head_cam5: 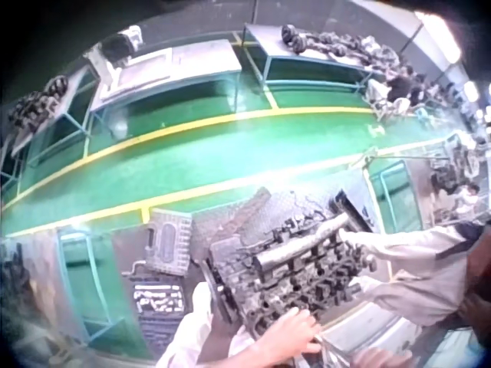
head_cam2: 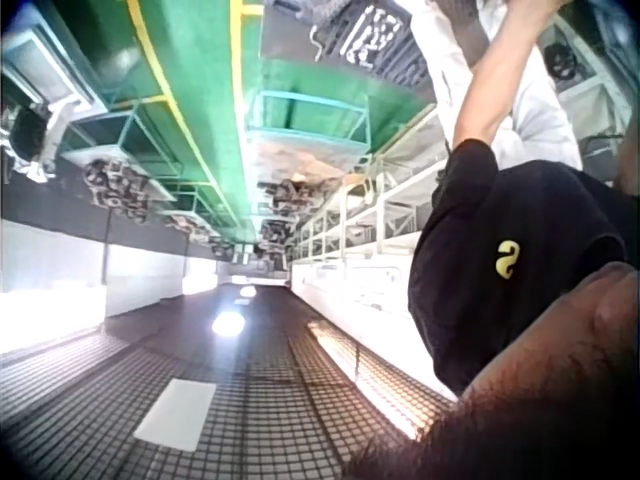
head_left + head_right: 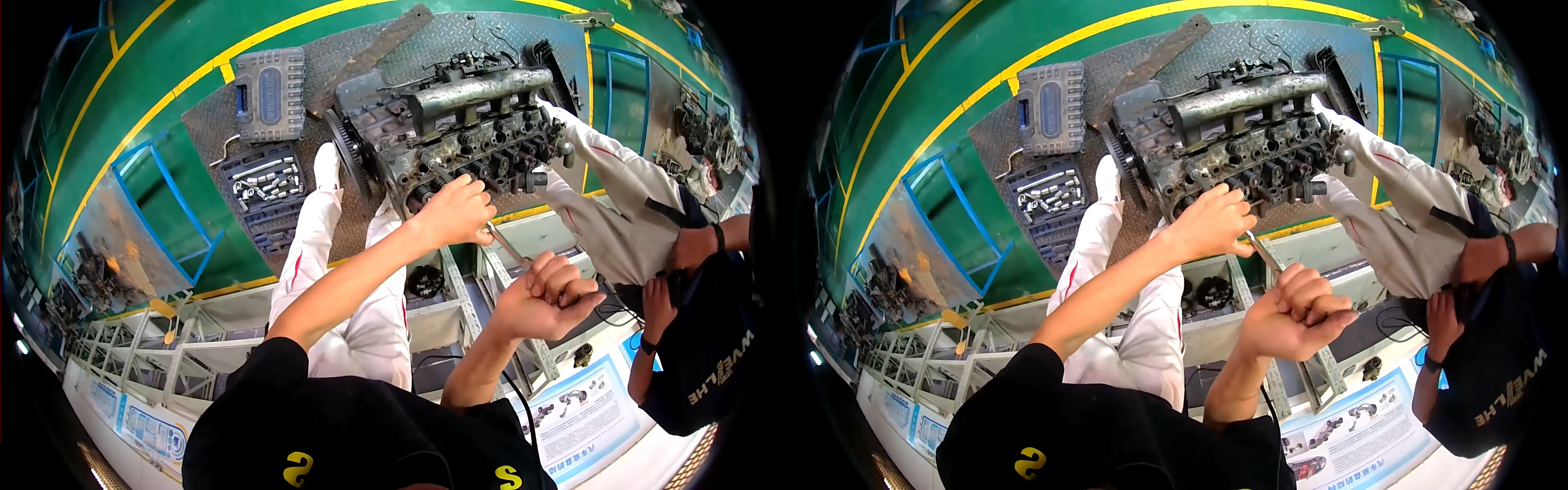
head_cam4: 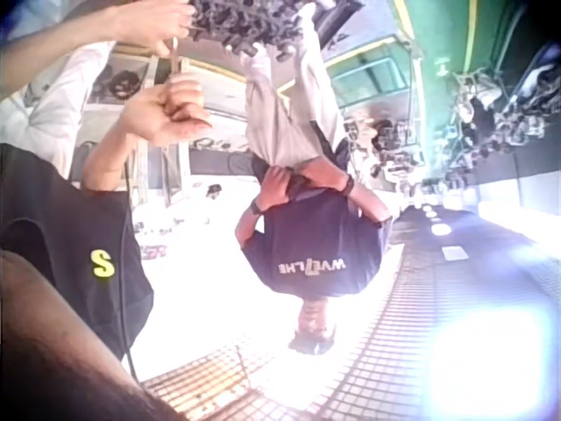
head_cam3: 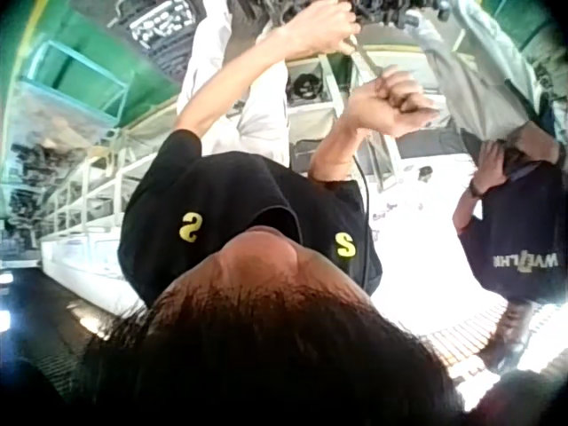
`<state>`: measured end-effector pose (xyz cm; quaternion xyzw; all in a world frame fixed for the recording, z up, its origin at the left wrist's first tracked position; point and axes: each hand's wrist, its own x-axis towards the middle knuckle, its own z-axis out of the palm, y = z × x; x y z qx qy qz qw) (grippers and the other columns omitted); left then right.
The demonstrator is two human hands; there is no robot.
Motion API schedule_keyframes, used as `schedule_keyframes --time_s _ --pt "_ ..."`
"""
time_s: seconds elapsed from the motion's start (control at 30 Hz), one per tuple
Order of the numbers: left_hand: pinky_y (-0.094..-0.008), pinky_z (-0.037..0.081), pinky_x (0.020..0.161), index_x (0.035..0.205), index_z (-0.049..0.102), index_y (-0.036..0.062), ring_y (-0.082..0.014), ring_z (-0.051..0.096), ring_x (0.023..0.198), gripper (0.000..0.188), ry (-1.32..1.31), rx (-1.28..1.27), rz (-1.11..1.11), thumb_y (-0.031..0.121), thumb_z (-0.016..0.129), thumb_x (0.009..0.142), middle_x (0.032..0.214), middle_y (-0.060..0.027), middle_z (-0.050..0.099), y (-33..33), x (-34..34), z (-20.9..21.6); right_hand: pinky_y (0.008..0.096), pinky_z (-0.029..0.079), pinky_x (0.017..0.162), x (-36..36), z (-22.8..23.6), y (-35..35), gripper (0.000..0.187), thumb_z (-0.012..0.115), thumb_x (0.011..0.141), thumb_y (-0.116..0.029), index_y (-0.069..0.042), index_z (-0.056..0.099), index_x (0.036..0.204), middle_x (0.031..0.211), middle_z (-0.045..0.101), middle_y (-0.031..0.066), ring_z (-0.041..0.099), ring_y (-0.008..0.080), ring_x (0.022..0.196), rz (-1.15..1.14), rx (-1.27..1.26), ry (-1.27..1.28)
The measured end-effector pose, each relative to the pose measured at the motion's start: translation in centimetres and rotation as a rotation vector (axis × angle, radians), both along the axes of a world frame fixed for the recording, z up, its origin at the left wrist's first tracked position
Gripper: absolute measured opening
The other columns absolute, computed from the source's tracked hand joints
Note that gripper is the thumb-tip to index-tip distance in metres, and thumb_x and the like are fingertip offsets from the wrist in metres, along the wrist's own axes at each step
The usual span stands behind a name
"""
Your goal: The person disassembles an engine cylinder head assembly by loosening bolts with a speed handle wrench and a ratchet wrench, and removing engine components by hand.
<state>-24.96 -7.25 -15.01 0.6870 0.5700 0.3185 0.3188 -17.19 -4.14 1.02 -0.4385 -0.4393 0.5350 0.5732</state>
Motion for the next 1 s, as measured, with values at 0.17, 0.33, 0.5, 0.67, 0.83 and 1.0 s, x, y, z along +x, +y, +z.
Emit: schedule_keyframes --time_s 0.17,0.33,0.5,0.67,0.83,1.0 --pt "-0.0373 0.044 0.083 0.081 0.068 0.0084 -0.0222 0.058 0.091 0.039 -0.003 -0.031 0.019 0.046 0.078 0.074 0.082 -0.0046 0.063 0.2 0.7 -0.9 0.0322 0.038 0.060 0.2 0.7 0.8 0.044 0.031 0.111 -0.033 -0.013 0.028 0.072 0.060 0.031 0.0014 0.034 0.0151 0.055 -0.048 -0.127 -0.174" --pt "-0.0434 0.041 0.098 0.105 0.065 0.0069 -0.0288 0.052 0.114 0.039 0.026 -0.083 0.193 0.039 0.074 0.085 0.111 -0.0114 0.059 -0.7 1.5 0.5 0.0402 0.045 0.080 0.2 1.7 1.1 0.037 0.041 0.108 -0.029 -0.010 0.036 0.076 0.073 0.041 0.0052 0.046 0.0207 0.073 -0.329 -0.225 -0.143" --pt "-0.0496 0.034 0.111 0.123 0.058 0.0065 -0.0366 0.041 0.131 0.041 -0.070 -0.227 0.455 0.026 0.069 0.088 0.132 -0.0160 0.049 -6.5 -0.7 2.1 0.0336 0.040 0.071 -1.3 1.3 2.6 0.035 0.044 0.107 -0.027 -0.014 0.036 0.075 0.066 0.039 -0.0012 0.040 0.0147 0.063 -0.488 -0.240 0.138" --pt "-0.0477 0.037 0.108 0.119 0.060 0.0035 -0.0373 0.043 0.128 0.037 0.025 -0.417 0.596 0.018 0.069 0.086 0.127 -0.0172 0.052 -16.2 -4.7 1.4 0.0326 0.026 0.051 -3.8 0.8 3.3 0.051 0.039 0.107 -0.027 -0.016 0.024 0.060 0.053 0.012 -0.0035 0.019 0.0141 0.046 -0.163 -0.123 -0.057" --pt "-0.0488 0.039 0.102 0.119 0.062 0.0010 -0.0367 0.045 0.123 0.038 0.171 -0.588 0.619 0.017 0.070 0.085 0.124 -0.0162 0.054 -25.2 -8.1 0.8 0.0332 0.032 0.057 7.9 -0.4 3.6 0.040 0.059 0.096 -0.021 -0.012 0.036 0.064 0.057 0.033 0.0020 0.033 0.0161 0.054 0.703 0.075 0.040" --pt "-0.0481 0.039 0.100 0.111 0.064 0.0034 -0.0355 0.046 0.122 0.028 0.227 -0.633 0.690 0.015 0.069 0.086 0.119 -0.0137 0.057 -30.1 -8.4 0.2 0.0312 0.040 0.074 2.3 -1.5 4.8 0.041 0.048 0.108 -0.035 -0.013 0.038 0.074 0.069 0.035 0.0001 0.041 0.0156 0.070 -0.055 -0.189 0.154"
